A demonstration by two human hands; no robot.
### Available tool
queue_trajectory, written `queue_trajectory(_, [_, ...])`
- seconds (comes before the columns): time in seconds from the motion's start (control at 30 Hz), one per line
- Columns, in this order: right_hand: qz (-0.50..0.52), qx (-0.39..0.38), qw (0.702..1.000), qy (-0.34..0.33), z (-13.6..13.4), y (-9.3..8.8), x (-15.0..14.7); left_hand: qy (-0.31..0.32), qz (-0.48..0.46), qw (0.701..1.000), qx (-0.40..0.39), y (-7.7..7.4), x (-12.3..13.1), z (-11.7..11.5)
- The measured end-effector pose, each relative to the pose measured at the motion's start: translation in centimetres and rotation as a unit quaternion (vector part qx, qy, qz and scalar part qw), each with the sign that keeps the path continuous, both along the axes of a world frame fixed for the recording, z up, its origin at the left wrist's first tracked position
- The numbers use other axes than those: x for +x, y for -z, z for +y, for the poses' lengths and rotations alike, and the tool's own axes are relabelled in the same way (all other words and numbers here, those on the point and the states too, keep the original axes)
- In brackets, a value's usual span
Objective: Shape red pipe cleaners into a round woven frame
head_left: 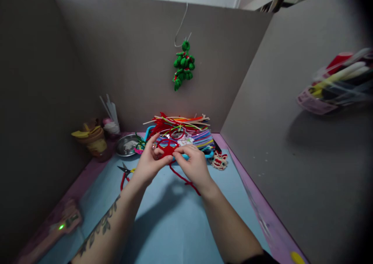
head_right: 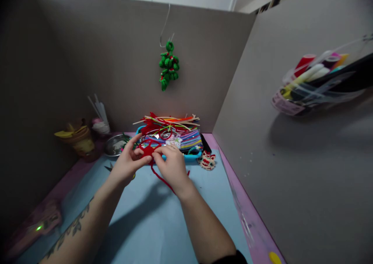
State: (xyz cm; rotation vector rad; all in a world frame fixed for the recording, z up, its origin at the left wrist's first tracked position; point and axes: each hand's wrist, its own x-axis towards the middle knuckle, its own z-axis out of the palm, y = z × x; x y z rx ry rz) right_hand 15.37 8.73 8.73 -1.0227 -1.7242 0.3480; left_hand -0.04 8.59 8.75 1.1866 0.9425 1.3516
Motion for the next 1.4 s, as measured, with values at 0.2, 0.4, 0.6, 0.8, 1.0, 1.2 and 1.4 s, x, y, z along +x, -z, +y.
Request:
queue_trajectory(0.2, [0.026,-0.026,0.997,-0.060,0.5,-0.2,0.5,-0.020,0.011,1.000,0.000,0.2,-0.2,0.3])
queue_trajectory(0.4, [0.044,0.014,0.998,-0.034,0.0,-0.7,0.7,-0.071,-0.044,0.996,-0.010,-0.3,-0.8,0.7])
queue_trajectory(0.6, [-0.154,0.039,0.986,0.044,-1.6,-0.4,-1.0,-0.087,-0.084,0.993,0.000,-0.7,-1.2,0.7])
queue_trajectory(0.8, [-0.250,0.005,0.968,0.011,-1.8,-0.1,-1.4,-0.110,-0.088,0.990,0.006,-0.8,-1.4,0.9])
queue_trajectory(1.0, [-0.062,0.035,0.977,-0.201,-3.0,-2.4,0.3,-0.133,-0.063,0.989,0.031,-0.4,-2.0,1.3])
queue_trajectory(1.2, [-0.056,-0.058,0.928,-0.364,-1.9,-2.8,1.8,-0.132,-0.051,0.989,0.035,-0.6,-1.7,1.1])
queue_trajectory(1.4, [0.114,-0.127,0.978,-0.120,-0.5,0.2,-0.8,-0.091,-0.025,0.994,0.048,-0.7,-0.9,0.5])
